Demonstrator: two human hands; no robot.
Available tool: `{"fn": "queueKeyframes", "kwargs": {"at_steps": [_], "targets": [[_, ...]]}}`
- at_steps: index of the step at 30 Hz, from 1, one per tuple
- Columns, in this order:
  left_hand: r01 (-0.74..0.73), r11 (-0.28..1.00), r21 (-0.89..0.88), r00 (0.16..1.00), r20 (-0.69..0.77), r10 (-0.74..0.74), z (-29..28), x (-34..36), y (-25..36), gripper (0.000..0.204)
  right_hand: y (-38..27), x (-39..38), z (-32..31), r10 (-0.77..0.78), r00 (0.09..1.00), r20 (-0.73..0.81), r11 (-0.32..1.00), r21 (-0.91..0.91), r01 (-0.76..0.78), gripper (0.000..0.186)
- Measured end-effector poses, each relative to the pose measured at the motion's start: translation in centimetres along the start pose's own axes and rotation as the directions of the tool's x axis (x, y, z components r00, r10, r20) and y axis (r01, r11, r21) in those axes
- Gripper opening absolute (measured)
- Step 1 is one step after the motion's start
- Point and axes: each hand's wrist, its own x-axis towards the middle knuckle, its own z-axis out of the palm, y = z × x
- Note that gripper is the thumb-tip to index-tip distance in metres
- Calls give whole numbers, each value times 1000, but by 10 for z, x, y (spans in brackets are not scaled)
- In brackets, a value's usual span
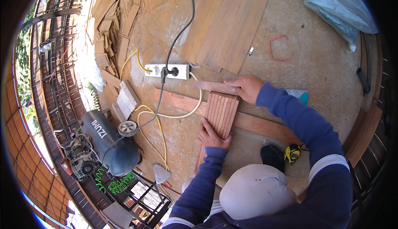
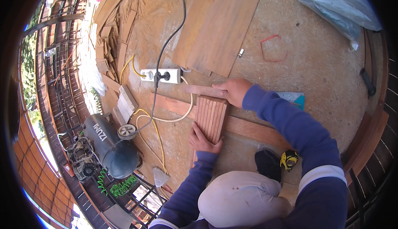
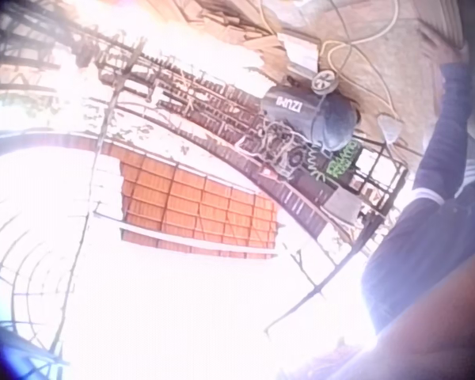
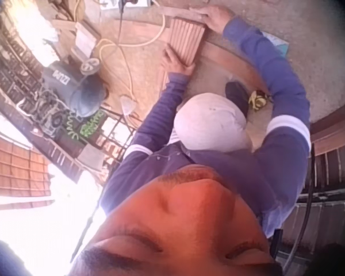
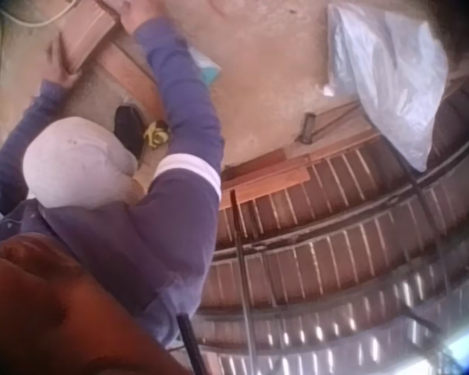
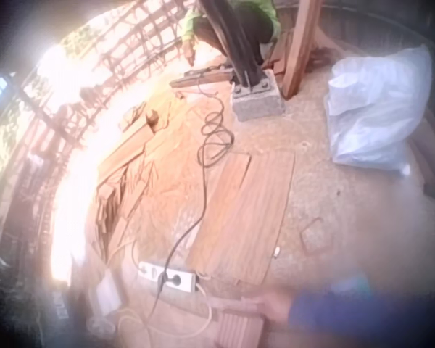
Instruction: The person moves an air compressor, then crouches to align wooden planks on the floor, using a square tool to check for precision.
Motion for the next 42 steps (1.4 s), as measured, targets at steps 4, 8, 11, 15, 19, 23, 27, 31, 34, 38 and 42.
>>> {"fn": "queueKeyframes", "kwargs": {"at_steps": [4, 8, 11, 15, 19, 23, 27, 31, 34, 38, 42], "targets": [[20, 1000, 7, 999, 25, -21, -1, 0, 0, 121, -17, 2, -7, -11, 999, -42, 998, 62, 14, 37], [30, 1000, -5, 999, 21, -29, -1, 0, -2, 122, -20, 0, -5, 33, 999, -16, 997, 71, -32, 38], [19, 1000, -14, 999, 30, -18, -2, 0, 0, 122, -24, -1, -15, 133, 991, -7, 988, 86, -132, 39], [42, 999, -10, 999, 28, -42, -2, 0, 0, 121, -33, -4, -21, 151, 988, 28, 987, 48, -152, 38], [45, 999, -26, 999, 11, -45, -2, -2, 2, 121, -30, -12, -2, 13, 998, -55, 1000, 22, -12, 38], [91, 995, -41, 993, 78, -88, -6, -2, -3, 121, -26, -5, -8, 54, 998, -30, 995, 85, -51, 37], [68, 995, -73, 996, 55, -64, -11, 3, -3, 116, -27, -9, -6, 24, 999, -34, 997, 72, -21, 36], [83, 993, -78, 995, 59, -79, -13, 2, -6, 117, -14, -25, -39, 100, 946, -308, 992, -40, -118, 36], [74, 994, -77, 997, 35, -72, -13, 3, -6, 116, 21, -54, -76, 58, 891, -449, 930, -300, -212, 37], [74, 994, -80, 997, 26, -72, -13, 1, -6, 114, 38, -105, -88, -135, 789, -599, 636, -663, -394, 40], [88, 991, -102, 996, 24, -86, -15, 2, -6, 113, 37, -179, -54, 187, 694, -696, 520, -529, -671, 56]]}}
